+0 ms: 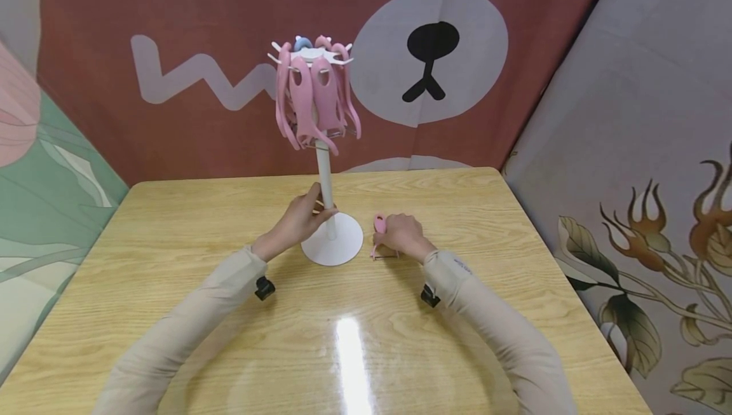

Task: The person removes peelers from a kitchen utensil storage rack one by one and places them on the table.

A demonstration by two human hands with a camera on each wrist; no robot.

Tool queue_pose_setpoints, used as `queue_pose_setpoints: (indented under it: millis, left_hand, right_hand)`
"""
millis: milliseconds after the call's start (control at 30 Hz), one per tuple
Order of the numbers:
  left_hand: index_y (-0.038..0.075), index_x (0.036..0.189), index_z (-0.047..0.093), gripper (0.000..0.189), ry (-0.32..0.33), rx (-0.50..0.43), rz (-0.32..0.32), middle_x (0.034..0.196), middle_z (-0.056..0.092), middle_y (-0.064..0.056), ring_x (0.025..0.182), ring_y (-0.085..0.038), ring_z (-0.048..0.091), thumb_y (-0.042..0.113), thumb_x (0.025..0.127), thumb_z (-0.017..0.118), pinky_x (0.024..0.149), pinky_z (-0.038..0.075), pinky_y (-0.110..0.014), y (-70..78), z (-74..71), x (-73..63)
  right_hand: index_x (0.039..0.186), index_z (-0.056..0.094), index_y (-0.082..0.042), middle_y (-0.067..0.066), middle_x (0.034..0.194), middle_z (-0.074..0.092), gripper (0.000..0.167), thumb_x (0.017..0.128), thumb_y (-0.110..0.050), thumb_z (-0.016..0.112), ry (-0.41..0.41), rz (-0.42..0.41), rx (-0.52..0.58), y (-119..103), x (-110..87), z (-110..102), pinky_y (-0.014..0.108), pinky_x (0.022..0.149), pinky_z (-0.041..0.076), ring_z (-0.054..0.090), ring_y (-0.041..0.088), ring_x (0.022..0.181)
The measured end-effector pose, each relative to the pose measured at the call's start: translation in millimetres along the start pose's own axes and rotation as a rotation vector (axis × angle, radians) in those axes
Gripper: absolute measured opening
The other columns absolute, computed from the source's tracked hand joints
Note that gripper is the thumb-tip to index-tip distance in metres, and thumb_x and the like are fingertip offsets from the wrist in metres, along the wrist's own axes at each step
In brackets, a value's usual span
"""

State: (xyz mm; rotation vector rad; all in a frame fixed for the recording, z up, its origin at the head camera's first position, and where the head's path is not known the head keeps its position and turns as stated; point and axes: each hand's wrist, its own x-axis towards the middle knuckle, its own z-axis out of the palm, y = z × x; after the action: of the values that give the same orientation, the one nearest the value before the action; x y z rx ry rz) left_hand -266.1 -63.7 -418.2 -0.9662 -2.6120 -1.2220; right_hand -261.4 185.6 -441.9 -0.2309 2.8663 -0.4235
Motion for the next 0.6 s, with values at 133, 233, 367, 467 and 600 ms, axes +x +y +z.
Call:
queue_pose_setpoints:
  millis: [133,233,367,467,600]
  left_hand:
    - [0.0,0.116,0.045,0.026,0.004,-0.003,-0.003,0.101,0.063,-0.016,0.093,-0.03,0.069,0.014,0.1,0.059,0.075,0.058,-0.034,0.2,-0.3,0.4]
    - [0.0,0.116,0.045,0.026,0.0,-0.007,-0.014,0.101,0.063,-0.015,0.093,-0.029,0.069,0.014,0.1,0.06,0.075,0.058,-0.034,0.5,-0.4,0.2]
    - [0.0,0.117,0.045,0.026,-0.002,-0.008,-0.026,0.101,0.064,-0.015,0.093,-0.029,0.069,0.014,0.1,0.06,0.075,0.058,-0.034,0.7,-0.1,-0.3]
    - [0.0,0.117,0.045,0.027,0.001,-0.007,-0.028,0.101,0.064,-0.015,0.093,-0.029,0.069,0.014,0.1,0.06,0.075,0.058,-0.034,0.9,0.2,-0.4]
    - [0.0,0.117,0.045,0.027,-0.001,-0.01,-0.024,0.102,0.064,-0.015,0.093,-0.029,0.069,0.015,0.1,0.06,0.075,0.058,-0.034,1.5,0.4,-0.3]
  right_hand:
    - [0.066,0.056,-0.012,0.001,0.057,0.052,0.039,0.092,-0.04,0.066,-0.005,-0.004,0.003,0.8,-0.1,-1.6,0.027,0.044,0.035,0.046,0.013,0.048]
    - [0.063,0.054,-0.012,0.0,0.054,0.05,0.044,0.095,-0.042,0.062,-0.009,-0.007,-0.004,2.6,-1.1,-2.5,0.027,0.044,0.034,0.045,0.014,0.048]
    - [0.066,0.055,-0.011,0.0,0.055,0.048,0.042,0.095,-0.04,0.061,0.02,-0.016,-0.004,4.5,-1.3,-2.6,0.027,0.045,0.033,0.045,0.015,0.05]
    - [0.075,0.058,-0.008,0.003,0.063,0.053,0.032,0.095,-0.034,0.061,0.071,-0.039,-0.009,5.7,-1.1,-2.0,0.029,0.047,0.035,0.047,0.018,0.056]
    - [0.088,0.062,-0.005,0.009,0.079,0.06,0.021,0.092,-0.026,0.062,0.159,-0.065,-0.005,7.6,-2.1,-1.0,0.034,0.052,0.041,0.052,0.024,0.065]
